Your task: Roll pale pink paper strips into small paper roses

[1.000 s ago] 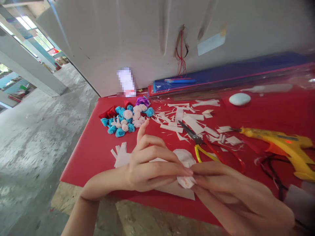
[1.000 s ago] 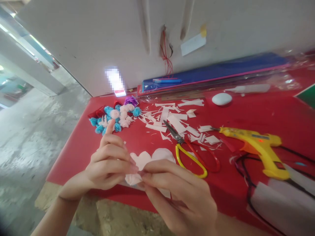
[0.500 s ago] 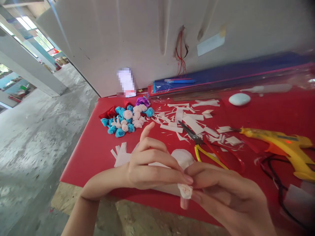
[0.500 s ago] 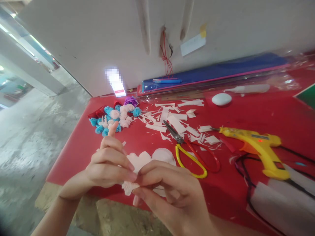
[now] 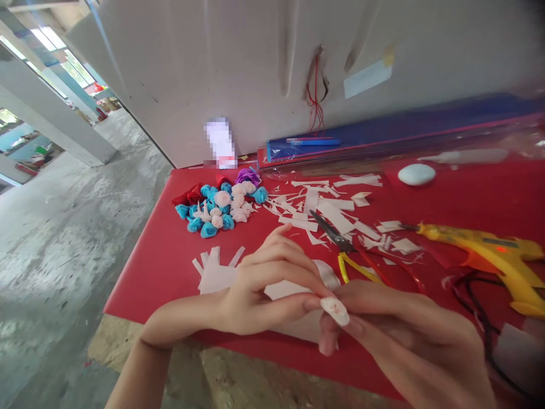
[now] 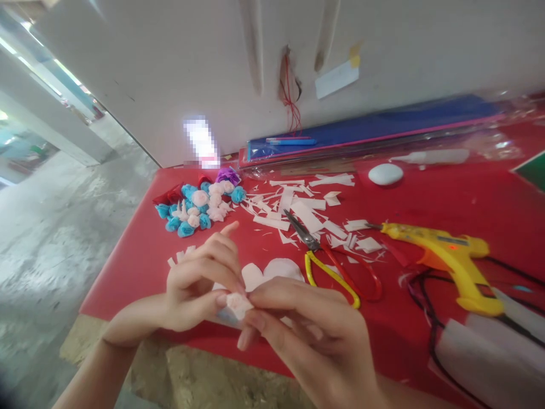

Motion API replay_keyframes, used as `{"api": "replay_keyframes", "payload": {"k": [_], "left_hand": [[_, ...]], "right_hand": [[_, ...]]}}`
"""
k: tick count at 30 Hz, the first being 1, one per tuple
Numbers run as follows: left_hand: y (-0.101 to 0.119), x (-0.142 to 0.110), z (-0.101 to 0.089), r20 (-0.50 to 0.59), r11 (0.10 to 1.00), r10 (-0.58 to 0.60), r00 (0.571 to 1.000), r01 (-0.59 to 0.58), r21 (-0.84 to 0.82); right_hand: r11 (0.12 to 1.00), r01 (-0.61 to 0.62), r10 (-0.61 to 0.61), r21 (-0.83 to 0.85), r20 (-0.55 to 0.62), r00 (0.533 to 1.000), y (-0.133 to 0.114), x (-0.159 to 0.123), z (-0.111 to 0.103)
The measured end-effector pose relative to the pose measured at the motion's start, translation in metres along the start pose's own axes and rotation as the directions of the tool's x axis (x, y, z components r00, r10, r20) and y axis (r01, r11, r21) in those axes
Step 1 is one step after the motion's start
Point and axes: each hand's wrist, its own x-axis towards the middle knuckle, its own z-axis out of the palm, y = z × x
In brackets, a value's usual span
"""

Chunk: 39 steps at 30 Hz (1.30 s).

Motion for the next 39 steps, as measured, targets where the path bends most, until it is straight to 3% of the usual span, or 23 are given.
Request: {"api": "replay_keyframes", "payload": {"k": [7,14,18,23,32,39], "left_hand": [[0.001,-0.002,0.003,-0.034,0.98,-0.149,0.988,0.143,-0.139],[0.007,-0.006,0.003,0.032,0.894,-0.329,0.944,0.323,-0.311],[0.008,-0.009,0.003,0.08,0.799,-0.411,0.908,0.401,-0.448],[0.009,-0.012,0.005,0.191,0.573,-0.543,0.818,0.527,-0.627],[0.011,-0.01,0.005,0.224,0.468,-0.603,0.765,0.567,-0.678],[0.011,-0.009,0.008,0.27,0.352,-0.639,0.72,0.586,-0.73]], "right_hand": [[0.998,0.019,-0.021,-0.062,-0.032,0.999,-0.002,0.003,0.0],[0.988,0.062,-0.076,-0.142,-0.097,0.992,-0.002,0.002,-0.002],[0.949,0.133,-0.158,-0.286,-0.066,0.985,0.001,0.004,-0.004],[0.894,0.218,-0.264,-0.392,-0.067,0.962,0.005,0.003,-0.005],[0.826,0.263,-0.325,-0.498,-0.04,0.945,0.007,0.007,-0.005],[0.69,0.276,-0.383,-0.669,-0.014,0.924,0.009,0.004,-0.012]]}}
